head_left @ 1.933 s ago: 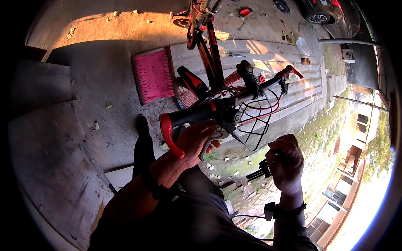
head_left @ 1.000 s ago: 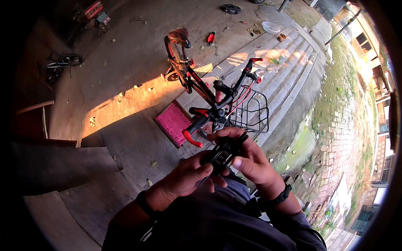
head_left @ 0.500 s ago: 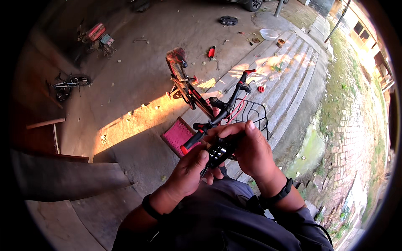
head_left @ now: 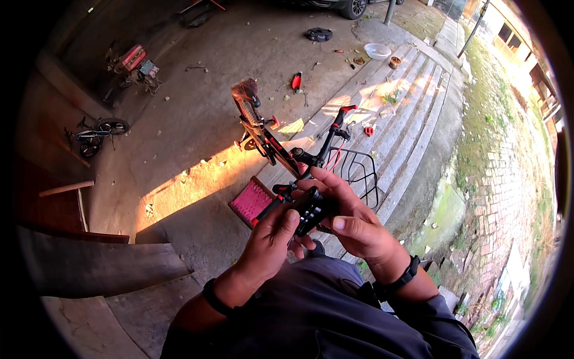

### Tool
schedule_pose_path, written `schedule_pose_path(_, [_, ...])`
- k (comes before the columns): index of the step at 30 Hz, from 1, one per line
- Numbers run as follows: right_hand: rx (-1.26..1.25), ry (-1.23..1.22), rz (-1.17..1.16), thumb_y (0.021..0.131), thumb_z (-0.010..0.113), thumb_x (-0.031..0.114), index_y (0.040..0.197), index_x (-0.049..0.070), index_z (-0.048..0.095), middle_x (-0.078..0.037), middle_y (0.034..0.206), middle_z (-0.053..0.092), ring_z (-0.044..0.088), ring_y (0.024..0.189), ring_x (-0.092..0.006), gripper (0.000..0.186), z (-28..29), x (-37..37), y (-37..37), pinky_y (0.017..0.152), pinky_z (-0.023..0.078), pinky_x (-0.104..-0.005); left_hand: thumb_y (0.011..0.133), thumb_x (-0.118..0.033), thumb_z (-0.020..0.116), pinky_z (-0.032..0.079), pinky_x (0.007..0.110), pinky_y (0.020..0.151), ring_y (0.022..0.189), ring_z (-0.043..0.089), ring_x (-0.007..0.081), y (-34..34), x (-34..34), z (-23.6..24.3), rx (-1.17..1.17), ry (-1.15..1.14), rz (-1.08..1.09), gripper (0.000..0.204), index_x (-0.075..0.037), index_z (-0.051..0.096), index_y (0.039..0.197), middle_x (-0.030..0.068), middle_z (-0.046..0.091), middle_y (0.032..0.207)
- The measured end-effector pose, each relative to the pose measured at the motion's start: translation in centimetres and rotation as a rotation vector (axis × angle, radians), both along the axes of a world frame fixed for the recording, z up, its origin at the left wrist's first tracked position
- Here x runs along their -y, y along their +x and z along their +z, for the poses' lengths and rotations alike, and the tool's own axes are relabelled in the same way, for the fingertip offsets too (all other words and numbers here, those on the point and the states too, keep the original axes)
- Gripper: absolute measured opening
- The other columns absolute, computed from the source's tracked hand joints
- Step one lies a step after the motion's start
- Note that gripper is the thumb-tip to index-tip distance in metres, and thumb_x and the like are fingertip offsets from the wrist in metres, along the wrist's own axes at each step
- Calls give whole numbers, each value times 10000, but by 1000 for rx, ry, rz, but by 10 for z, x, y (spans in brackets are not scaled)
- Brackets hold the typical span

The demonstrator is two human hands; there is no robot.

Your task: The person adjusts the left handlebar shifter and brake lever on a red bicycle, using a small tool to tighten or loosen components. The person repeatedly manipulates the shifter mechanism and lever while holding the handlebar grip.

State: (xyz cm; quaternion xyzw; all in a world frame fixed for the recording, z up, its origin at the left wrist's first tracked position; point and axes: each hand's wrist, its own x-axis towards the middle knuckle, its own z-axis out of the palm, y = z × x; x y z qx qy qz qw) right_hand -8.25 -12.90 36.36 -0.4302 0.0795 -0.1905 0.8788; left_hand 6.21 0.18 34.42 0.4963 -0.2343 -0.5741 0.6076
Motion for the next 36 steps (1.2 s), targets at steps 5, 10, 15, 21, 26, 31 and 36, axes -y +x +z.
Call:
schedule_pose_path(5, [80, 61, 98, 879, 731, 149, 1601, 98, 188, -156, 1478, 407, 474, 1337, -294, 905, -2, -2, -2, 1076, 425, -446, 1091, -348, 453, 497, 201, 547, 726, 667, 107, -2, 0, -1, 17, -6, 30, 401, -66, 512, 1370, 38, 645, 1021])
schedule_pose_path(10, [37, -202, 33, 884, 707, -40, 1573, 71, 166, -163, 1420, 418, 590, 1124, -266, 884, -5, -5, 3, 925, 507, -407, 1095, -336, 445, 493, 201, 541, 671, 613, 77, -1, -1, -1, 84, -33, 42, 415, -55, 499, 1395, 35, 642, 1043])
schedule_pose_path(15, [-169, -722, -146, 830, 781, -44, 1585, 127, 197, -126, 1387, 464, 578, 1183, -220, 970, -18, -6, 4, 996, 491, -380, 1093, -332, 439, 511, 240, 559, 740, 608, 94, -4, -2, 1, 117, -62, 37, 395, -37, 517, 1344, 42, 637, 1038])
schedule_pose_path(21, [-252, -522, -127, 768, 825, 14, 1530, 67, 268, -134, 1240, 545, 593, 1122, -227, 946, -14, -7, -2, 995, 480, -384, 1071, -174, 457, 523, 238, 626, 807, 644, 105, 0, -7, 8, 27, -69, -60, 374, -7, 454, 1406, 62, 646, 1068])
schedule_pose_path(26, [-294, -793, -215, 811, 791, 140, 1464, 14, 376, -124, 1072, 624, 656, 960, -233, 783, -5, -4, -10, 878, 528, -380, 1056, -125, 465, 531, 245, 640, 829, 662, 117, -3, -11, 7, 125, -163, -112, 389, -3, 428, 1424, 73, 647, 1073])
schedule_pose_path(31, [-188, -1104, -267, 930, 656, 372, 1312, -89, 547, -179, 1078, 657, 675, 960, -299, 608, -1, 15, -20, 892, 512, -394, 1055, -110, 450, 534, 242, 652, 832, 682, 127, -3, -16, 10, 84, -124, -158, 393, -12, 412, 1433, 91, 657, 1080])
schedule_pose_path(36, [-213, -577, -222, 1034, 519, 384, 1309, -93, 554, -130, 1075, 667, 641, 995, -226, 551, 8, 10, -25, 883, 502, -352, 1060, -181, 411, 532, 263, 681, 861, 679, 175, -6, -20, 16, 122, -98, -205, 435, 5, 384, 1452, 153, 661, 1095])
